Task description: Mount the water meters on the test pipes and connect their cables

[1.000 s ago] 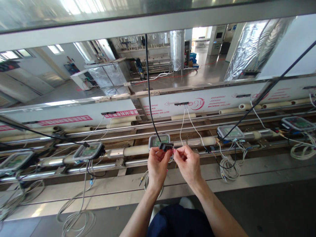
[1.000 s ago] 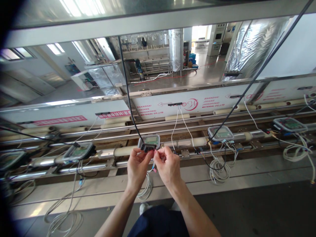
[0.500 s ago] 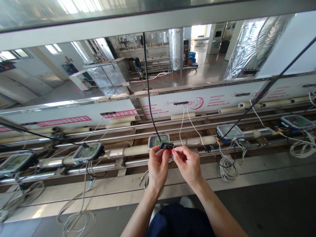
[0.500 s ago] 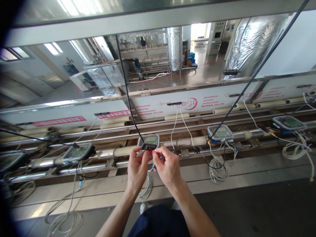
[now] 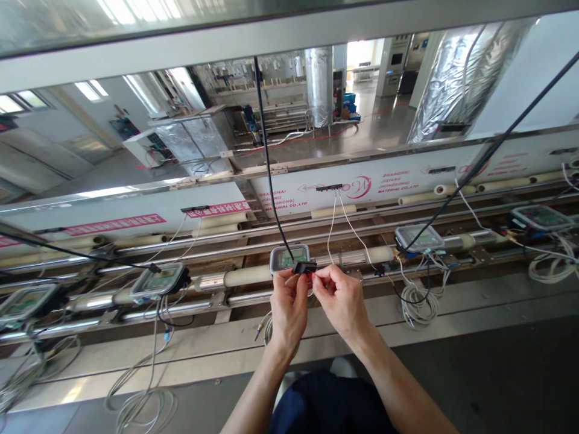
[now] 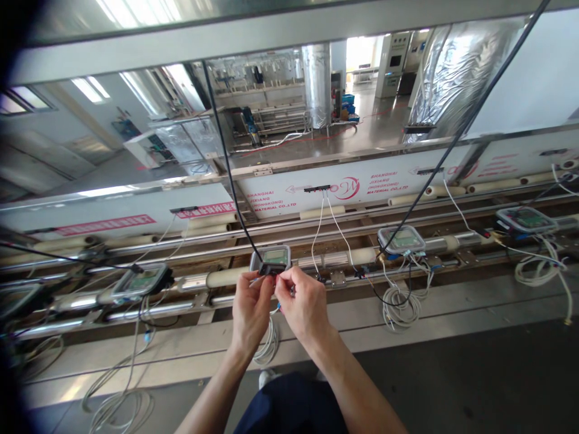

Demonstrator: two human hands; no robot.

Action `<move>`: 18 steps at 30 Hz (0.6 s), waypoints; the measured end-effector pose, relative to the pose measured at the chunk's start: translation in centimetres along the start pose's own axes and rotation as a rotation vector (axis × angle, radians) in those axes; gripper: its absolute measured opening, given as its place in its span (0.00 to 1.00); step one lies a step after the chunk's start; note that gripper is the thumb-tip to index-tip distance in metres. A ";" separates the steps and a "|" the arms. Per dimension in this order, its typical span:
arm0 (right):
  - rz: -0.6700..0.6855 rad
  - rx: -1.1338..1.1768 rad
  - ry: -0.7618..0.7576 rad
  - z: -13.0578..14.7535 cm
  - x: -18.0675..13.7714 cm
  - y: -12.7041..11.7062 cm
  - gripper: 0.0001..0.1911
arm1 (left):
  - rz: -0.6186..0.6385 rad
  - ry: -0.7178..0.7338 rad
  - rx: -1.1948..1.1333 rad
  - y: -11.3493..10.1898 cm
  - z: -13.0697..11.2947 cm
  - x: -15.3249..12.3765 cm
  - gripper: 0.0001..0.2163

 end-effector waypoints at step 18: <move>-0.026 -0.050 -0.017 0.2 -0.1 0.1 0.06 | 0.012 0.010 -0.023 0.1 0.4 -0.3 0.10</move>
Point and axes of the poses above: each hand's wrist, its own x-axis towards the middle knuckle, its own y-axis out of the palm, z = x × y, the point moved 6 cm from there along x, towards the middle knuckle, and after that the axes turned 15 degrees about y, right-handed, at the moved point
